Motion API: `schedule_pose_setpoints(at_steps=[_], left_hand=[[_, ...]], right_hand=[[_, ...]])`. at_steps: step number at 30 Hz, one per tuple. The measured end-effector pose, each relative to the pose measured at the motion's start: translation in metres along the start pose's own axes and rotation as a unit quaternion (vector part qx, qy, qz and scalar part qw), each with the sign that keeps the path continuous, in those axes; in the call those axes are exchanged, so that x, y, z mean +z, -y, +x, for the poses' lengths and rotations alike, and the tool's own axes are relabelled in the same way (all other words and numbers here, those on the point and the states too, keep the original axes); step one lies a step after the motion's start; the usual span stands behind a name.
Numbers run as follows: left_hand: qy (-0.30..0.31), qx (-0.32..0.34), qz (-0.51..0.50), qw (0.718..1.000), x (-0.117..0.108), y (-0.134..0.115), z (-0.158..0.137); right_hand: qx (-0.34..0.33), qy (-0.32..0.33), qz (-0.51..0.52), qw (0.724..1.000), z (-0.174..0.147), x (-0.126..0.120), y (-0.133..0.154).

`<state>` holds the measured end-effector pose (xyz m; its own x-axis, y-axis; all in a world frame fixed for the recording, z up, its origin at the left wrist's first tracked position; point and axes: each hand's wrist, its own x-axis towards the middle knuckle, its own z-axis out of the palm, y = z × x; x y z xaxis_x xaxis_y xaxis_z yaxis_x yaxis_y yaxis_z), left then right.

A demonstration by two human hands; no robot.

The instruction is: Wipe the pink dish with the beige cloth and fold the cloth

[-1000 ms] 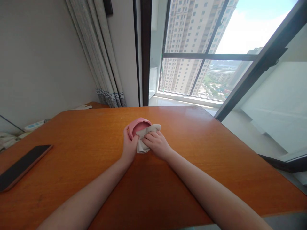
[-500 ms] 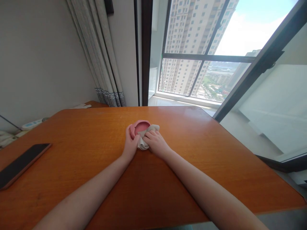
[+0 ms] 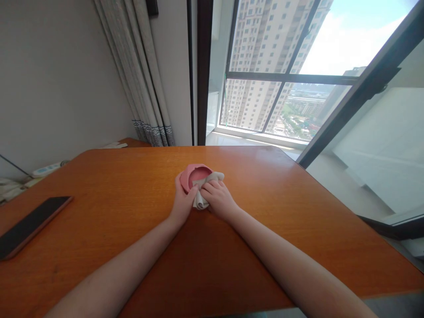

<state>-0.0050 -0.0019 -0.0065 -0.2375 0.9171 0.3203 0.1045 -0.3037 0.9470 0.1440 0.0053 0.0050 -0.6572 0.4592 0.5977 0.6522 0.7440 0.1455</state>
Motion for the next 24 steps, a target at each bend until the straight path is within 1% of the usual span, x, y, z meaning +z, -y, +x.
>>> schedule_pose_setpoints(at_steps=[4,6,7,9,12,14,16,18,21,23,24], left_hand=[[0.027,0.034,0.024,0.999,-0.011,0.003,0.014],[0.046,0.047,0.03,0.997,-0.014,0.002,0.017],[0.044,0.046,0.025,0.998,-0.013,0.001,0.017],[0.026,0.027,-0.011,0.999,-0.008,0.0,0.011],[0.021,-0.035,-0.102,0.994,0.003,0.0,0.0],[0.03,-0.076,-0.135,0.987,0.007,0.003,-0.003],[0.021,-0.088,-0.126,0.988,0.005,0.005,0.001],[0.022,-0.063,-0.087,0.994,-0.001,0.007,0.008],[0.051,-0.004,-0.007,0.999,-0.008,0.006,0.016],[0.046,0.001,0.001,0.999,-0.008,0.005,0.015],[0.037,-0.007,-0.019,0.999,-0.006,0.005,0.012]], right_hand=[[-0.023,0.029,-0.007,0.999,0.001,-0.004,-0.008],[-0.022,0.03,-0.014,0.999,0.001,-0.006,-0.008],[-0.019,0.027,-0.017,0.999,0.001,-0.007,-0.006],[-0.002,0.017,-0.022,1.0,0.002,-0.008,-0.001],[0.034,0.003,-0.021,0.999,0.002,-0.008,0.007],[0.031,0.005,-0.01,0.999,0.003,-0.009,0.007],[0.005,0.018,0.003,1.0,0.003,-0.009,0.002],[-0.017,0.04,0.01,0.999,0.002,-0.01,-0.006],[-0.024,0.059,0.002,0.998,0.001,-0.01,-0.013],[-0.019,0.052,-0.009,0.998,0.0,-0.008,-0.011],[-0.015,0.046,-0.014,0.999,0.0,-0.007,-0.008]])
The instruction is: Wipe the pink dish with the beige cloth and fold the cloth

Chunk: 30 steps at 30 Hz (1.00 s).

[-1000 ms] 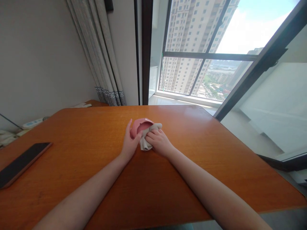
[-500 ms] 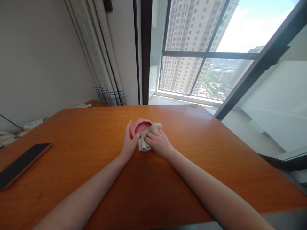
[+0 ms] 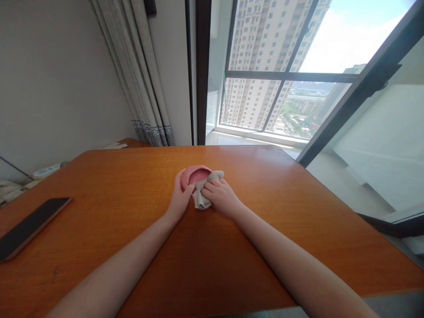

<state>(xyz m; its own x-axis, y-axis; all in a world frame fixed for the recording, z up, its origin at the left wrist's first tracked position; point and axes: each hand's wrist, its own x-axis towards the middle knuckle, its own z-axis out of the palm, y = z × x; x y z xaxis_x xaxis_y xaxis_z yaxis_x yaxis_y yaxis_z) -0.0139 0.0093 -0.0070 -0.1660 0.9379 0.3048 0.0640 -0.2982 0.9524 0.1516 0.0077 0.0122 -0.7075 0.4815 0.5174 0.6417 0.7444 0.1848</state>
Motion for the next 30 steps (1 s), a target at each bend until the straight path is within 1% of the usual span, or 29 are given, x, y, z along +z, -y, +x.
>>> schedule_pose_setpoints(at_steps=[2,3,4,6,7,9,11,12,14,16,19,20,22,24,26,28,30], left_hand=[[-0.006,-0.034,-0.069,0.997,0.006,0.0,-0.006],[0.002,-0.054,-0.099,0.994,0.009,0.0,-0.009],[0.012,-0.073,-0.118,0.99,0.011,0.001,-0.011],[0.019,-0.091,-0.116,0.989,0.01,0.0,-0.01],[0.014,-0.086,-0.102,0.991,0.008,0.0,-0.007],[0.016,-0.044,-0.057,0.997,0.0,-0.001,0.001],[0.039,0.005,-0.013,0.999,-0.007,-0.003,0.008],[0.05,0.017,-0.001,0.999,-0.009,-0.003,0.01],[0.043,0.008,-0.006,0.999,-0.009,-0.003,0.009],[0.02,-0.01,-0.039,0.999,-0.003,-0.001,0.002],[-0.002,0.005,-0.067,0.998,0.006,0.004,-0.01],[-0.004,0.012,-0.068,0.998,0.008,0.005,-0.011],[-0.016,0.009,-0.066,0.998,0.008,0.007,-0.009],[-0.018,0.003,-0.054,0.998,0.005,0.007,-0.004],[-0.007,0.015,-0.022,1.0,0.0,0.005,0.002],[0.009,0.03,0.014,0.999,-0.003,0.002,0.004],[0.004,0.022,0.028,0.999,-0.002,0.0,0.0]], right_hand=[[0.02,-0.01,-0.005,1.0,0.001,0.002,0.007],[0.033,-0.013,-0.005,0.999,0.001,0.002,0.011],[0.044,-0.013,-0.003,0.999,0.002,0.003,0.013],[0.045,-0.006,0.006,0.999,0.002,0.002,0.013],[0.035,-0.002,0.01,0.999,0.002,0.002,0.011],[0.011,0.004,0.016,1.0,0.002,0.0,0.004],[-0.003,0.004,0.018,1.0,0.001,-0.002,-0.003],[-0.006,0.002,0.017,1.0,0.0,-0.003,-0.004],[-0.004,-0.005,0.012,1.0,0.0,-0.004,-0.003],[0.015,-0.019,0.003,1.0,0.0,-0.003,0.003],[0.049,-0.04,-0.001,0.998,0.002,-0.002,0.013],[0.051,-0.04,0.002,0.998,0.002,-0.002,0.014],[0.035,-0.029,0.012,0.999,0.003,-0.001,0.012],[0.009,-0.01,0.025,1.0,0.003,-0.002,0.005],[-0.005,0.002,0.034,0.999,0.002,-0.002,-0.002],[-0.001,0.007,0.033,0.999,0.001,-0.001,-0.005],[0.006,0.004,0.025,1.0,0.0,0.0,-0.003]])
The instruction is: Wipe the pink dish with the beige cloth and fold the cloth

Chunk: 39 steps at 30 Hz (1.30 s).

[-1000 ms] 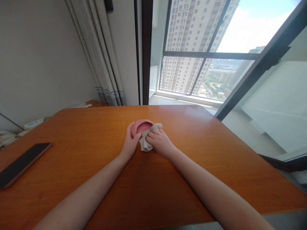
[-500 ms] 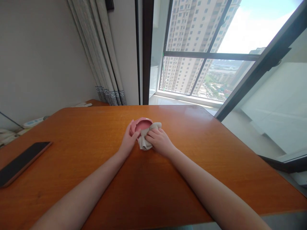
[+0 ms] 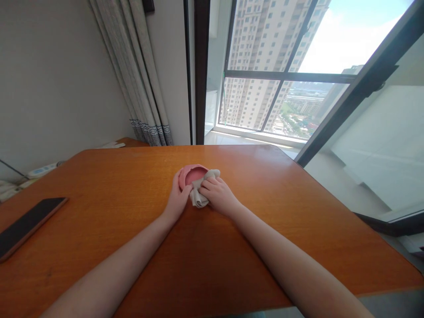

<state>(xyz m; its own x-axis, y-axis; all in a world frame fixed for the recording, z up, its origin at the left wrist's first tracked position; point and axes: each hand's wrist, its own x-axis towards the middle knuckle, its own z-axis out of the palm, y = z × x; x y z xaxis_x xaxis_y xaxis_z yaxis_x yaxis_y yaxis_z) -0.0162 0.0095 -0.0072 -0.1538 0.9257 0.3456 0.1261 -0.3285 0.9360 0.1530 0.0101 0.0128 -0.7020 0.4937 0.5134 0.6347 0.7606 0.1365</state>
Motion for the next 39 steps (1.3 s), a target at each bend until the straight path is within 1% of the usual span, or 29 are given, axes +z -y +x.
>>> schedule_pose_setpoints(at_steps=[3,6,10,12,16,19,22,24,26,28,31,34,36,39], left_hand=[[-0.019,-0.022,-0.035,0.999,0.005,0.002,-0.009],[-0.028,-0.024,-0.065,0.997,0.009,0.007,-0.013],[-0.048,-0.038,-0.034,0.998,0.004,0.009,-0.005],[-0.04,-0.029,-0.013,0.999,-0.002,0.007,0.002],[-0.015,-0.022,0.001,1.0,-0.007,0.0,0.007],[-0.024,-0.028,-0.026,0.999,-0.002,-0.001,0.001],[-0.017,-0.016,-0.068,0.997,0.006,0.0,-0.005],[-0.008,-0.016,-0.081,0.997,0.007,0.001,-0.006],[-0.011,-0.03,-0.074,0.997,0.006,0.001,-0.003],[-0.017,-0.035,-0.046,0.998,0.001,-0.001,0.002],[0.006,-0.021,0.006,1.0,-0.005,-0.005,0.008],[0.01,-0.03,0.028,0.999,-0.006,-0.005,0.005],[-0.004,-0.043,0.015,0.999,-0.002,-0.002,0.001],[-0.014,-0.049,-0.036,0.998,0.005,0.007,-0.006]], right_hand=[[0.018,-0.019,-0.006,1.0,0.0,0.003,0.01],[0.034,-0.033,0.0,0.999,0.001,0.004,0.015],[-0.003,0.0,0.017,1.0,0.001,0.001,0.008],[-0.013,0.006,0.018,1.0,0.0,0.0,0.004],[-0.011,-0.015,-0.005,1.0,-0.001,0.001,0.005],[-0.006,-0.036,-0.018,0.999,-0.001,0.002,0.01],[0.021,-0.05,-0.024,0.998,0.001,0.001,0.012],[0.026,-0.042,-0.022,0.999,0.002,0.0,0.012],[0.017,-0.024,-0.018,0.999,0.002,0.0,0.009],[0.009,-0.009,-0.016,1.0,0.002,-0.001,0.006],[0.006,0.001,-0.013,1.0,0.001,0.0,0.003],[0.001,0.01,-0.007,1.0,0.0,0.001,0.003],[0.004,0.011,-0.004,1.0,-0.001,0.002,0.005],[0.018,0.008,0.002,1.0,-0.001,0.005,0.008]])
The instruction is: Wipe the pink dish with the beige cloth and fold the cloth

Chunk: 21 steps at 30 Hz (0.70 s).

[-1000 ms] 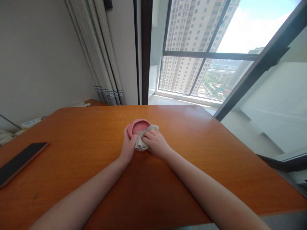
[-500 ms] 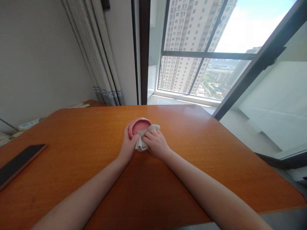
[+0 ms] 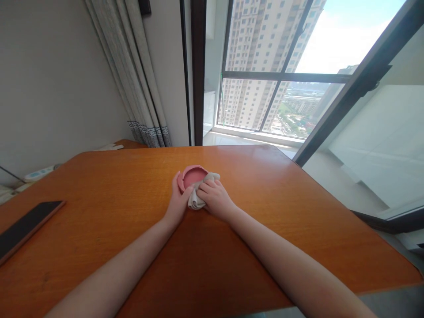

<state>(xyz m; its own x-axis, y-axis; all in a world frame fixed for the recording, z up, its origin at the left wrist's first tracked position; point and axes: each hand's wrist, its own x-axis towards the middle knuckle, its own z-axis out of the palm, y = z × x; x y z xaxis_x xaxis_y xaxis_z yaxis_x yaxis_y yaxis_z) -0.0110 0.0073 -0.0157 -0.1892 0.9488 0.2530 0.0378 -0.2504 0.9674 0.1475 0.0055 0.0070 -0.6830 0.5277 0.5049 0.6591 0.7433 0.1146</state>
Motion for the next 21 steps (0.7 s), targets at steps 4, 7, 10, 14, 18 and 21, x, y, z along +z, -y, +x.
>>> schedule_pose_setpoints(at_steps=[4,7,10,14,18,21], left_hand=[[-0.001,-0.01,-0.019,1.0,0.0,0.009,0.002],[-0.011,0.002,0.013,1.0,-0.006,0.007,0.01],[-0.007,0.029,0.057,0.998,-0.011,0.003,0.016],[0.014,0.031,0.066,0.997,-0.012,0.002,0.015],[0.0,0.005,0.023,1.0,-0.005,0.005,0.008],[0.004,-0.017,0.002,1.0,-0.002,0.006,0.005]], right_hand=[[-0.001,0.013,0.021,1.0,0.002,0.003,0.0],[0.001,0.02,0.024,0.999,0.003,0.003,-0.002],[0.001,0.015,0.019,1.0,0.003,0.002,-0.002],[-0.008,0.01,0.009,1.0,0.001,0.003,-0.001],[-0.008,-0.004,-0.002,1.0,0.0,0.005,0.0],[0.003,-0.008,-0.003,1.0,0.0,0.006,0.001]])
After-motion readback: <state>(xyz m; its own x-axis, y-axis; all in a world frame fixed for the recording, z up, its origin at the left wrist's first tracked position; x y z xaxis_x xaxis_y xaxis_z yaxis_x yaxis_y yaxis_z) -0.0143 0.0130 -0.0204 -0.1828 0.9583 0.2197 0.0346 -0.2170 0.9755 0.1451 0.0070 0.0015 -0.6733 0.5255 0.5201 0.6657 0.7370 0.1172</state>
